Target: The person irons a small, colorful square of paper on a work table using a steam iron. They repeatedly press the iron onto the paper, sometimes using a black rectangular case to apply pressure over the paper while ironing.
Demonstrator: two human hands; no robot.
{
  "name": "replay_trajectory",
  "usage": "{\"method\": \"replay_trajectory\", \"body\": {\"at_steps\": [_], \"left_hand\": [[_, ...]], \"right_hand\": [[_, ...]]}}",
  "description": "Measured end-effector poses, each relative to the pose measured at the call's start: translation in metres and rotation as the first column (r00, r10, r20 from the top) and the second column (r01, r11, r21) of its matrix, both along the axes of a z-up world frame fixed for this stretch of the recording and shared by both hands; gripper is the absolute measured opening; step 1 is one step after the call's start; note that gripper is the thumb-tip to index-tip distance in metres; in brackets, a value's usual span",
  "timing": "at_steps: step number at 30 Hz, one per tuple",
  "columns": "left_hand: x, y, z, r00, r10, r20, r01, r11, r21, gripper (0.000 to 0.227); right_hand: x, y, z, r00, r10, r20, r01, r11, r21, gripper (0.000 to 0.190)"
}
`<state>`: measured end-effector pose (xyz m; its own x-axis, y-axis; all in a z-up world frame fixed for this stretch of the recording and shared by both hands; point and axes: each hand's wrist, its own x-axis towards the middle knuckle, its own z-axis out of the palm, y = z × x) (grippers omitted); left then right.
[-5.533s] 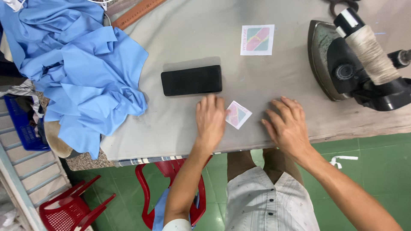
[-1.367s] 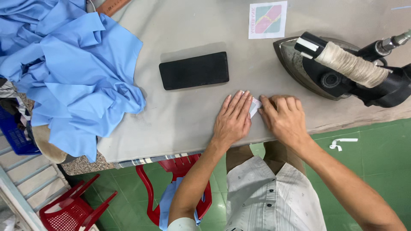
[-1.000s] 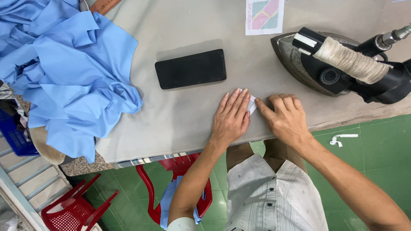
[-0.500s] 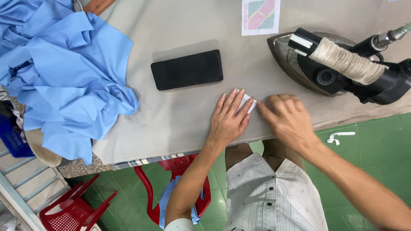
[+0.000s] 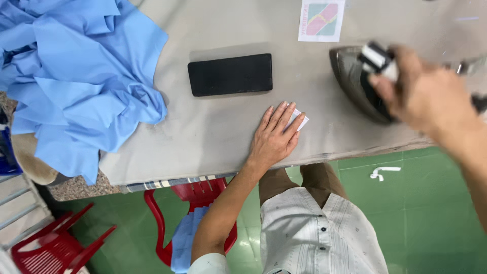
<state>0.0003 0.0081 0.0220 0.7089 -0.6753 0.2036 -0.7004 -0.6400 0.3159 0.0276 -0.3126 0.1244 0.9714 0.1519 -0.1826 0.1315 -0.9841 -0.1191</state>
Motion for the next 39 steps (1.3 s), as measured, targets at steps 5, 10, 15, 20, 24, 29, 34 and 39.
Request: {"method": "replay_trajectory", "body": {"at_steps": [5,10,15,20,24,29,34,39], "left_hand": [[0.002,0.000,0.002,1.000,0.016,0.027,-0.015,1.000,-0.022,0.039],[0.004,-0.001,0.001,1.000,-0.004,0.016,0.005,1.000,-0.029,0.039],[0.002,0.000,0.000,1.000,-0.002,0.014,0.002,1.000,-0.025,0.039],[0.002,0.000,0.001,1.000,-0.003,-0.011,0.003,1.000,-0.008,0.042],[0.003,0.001,0.000,0.999,-0.018,-0.043,0.018,1.000,-0.011,0.044],[0.003,0.000,0.001,0.999,-0.006,-0.049,0.006,1.000,0.005,0.047],[0.003,0.000,0.001,0.998,-0.002,-0.059,0.004,1.000,0.024,0.048],[0.002,0.000,-0.002,0.998,0.006,-0.064,-0.005,1.000,0.020,0.050]], "right_hand": [[-0.046,0.046,0.050,0.960,-0.122,-0.251,0.102,0.991,-0.090,0.066],[-0.081,0.057,0.036,0.949,-0.081,-0.305,0.058,0.995,-0.083,0.061],[-0.100,0.066,0.012,0.982,-0.054,-0.182,0.027,0.989,-0.148,0.063],[-0.101,0.072,0.006,0.993,-0.022,-0.117,-0.002,0.979,-0.202,0.059],[-0.096,0.074,0.007,0.993,-0.016,-0.119,-0.009,0.979,-0.205,0.060],[-0.091,0.074,0.007,0.997,0.042,-0.064,-0.055,0.976,-0.212,0.060],[-0.088,0.074,0.006,0.997,0.044,-0.061,-0.056,0.975,-0.213,0.060],[-0.082,0.074,0.007,0.995,0.075,-0.058,-0.086,0.973,-0.212,0.057]]}}
